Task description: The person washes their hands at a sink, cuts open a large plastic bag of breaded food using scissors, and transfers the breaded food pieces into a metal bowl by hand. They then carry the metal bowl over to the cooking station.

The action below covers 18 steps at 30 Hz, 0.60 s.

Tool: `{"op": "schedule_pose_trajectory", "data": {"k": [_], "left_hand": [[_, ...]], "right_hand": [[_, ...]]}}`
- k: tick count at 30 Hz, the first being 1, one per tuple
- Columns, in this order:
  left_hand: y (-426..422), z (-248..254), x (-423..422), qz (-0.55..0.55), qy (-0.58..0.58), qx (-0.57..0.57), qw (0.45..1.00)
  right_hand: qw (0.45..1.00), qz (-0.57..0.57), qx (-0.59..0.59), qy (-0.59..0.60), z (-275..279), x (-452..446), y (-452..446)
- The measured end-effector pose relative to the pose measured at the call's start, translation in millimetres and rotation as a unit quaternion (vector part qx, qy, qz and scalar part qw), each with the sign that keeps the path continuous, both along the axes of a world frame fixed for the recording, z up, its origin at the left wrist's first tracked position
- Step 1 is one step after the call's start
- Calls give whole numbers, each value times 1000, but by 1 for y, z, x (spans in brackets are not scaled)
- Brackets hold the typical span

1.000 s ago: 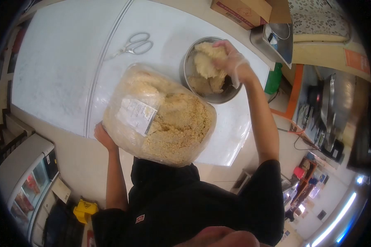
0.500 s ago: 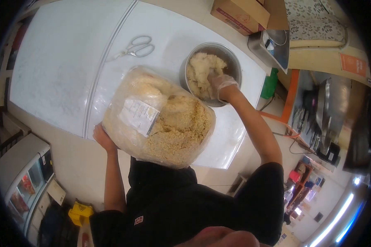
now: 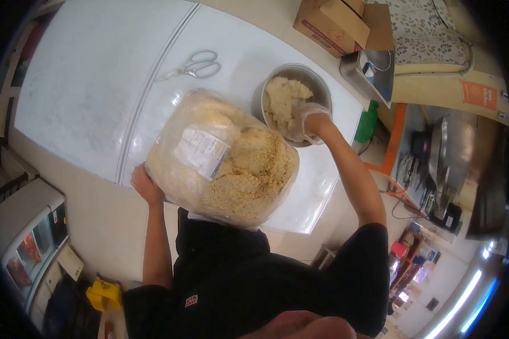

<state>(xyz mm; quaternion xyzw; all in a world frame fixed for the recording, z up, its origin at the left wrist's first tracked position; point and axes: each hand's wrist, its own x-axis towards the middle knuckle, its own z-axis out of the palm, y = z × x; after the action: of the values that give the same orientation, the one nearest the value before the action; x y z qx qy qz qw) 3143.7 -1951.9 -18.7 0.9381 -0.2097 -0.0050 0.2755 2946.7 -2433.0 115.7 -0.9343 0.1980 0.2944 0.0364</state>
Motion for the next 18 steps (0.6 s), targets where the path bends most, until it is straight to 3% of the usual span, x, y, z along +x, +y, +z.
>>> {"op": "schedule_pose_trajectory", "data": {"k": [4, 7, 10, 13, 17, 18], "left_hand": [[-1, 0, 0, 0, -4, -3, 1000], [-2, 3, 0, 8, 5, -1, 1000], [1, -3, 2, 3, 16, 8, 1000], [0, -4, 1, 0, -47, -37, 998], [1, -4, 1, -2, -47, -27, 999], [1, -2, 0, -1, -47, -28, 998]], "right_hand": [[998, 4, 9, 63, 76, 22, 20], [997, 6, 48, 66, 82, 19, 11], [992, -4, -56, -109, 91, 11, 23], [959, -43, 5, -279, 137, 16, 60], [901, -135, 287, -296, 174, 15, 145], [916, -126, 287, -249, 172, 16, 166]]}}
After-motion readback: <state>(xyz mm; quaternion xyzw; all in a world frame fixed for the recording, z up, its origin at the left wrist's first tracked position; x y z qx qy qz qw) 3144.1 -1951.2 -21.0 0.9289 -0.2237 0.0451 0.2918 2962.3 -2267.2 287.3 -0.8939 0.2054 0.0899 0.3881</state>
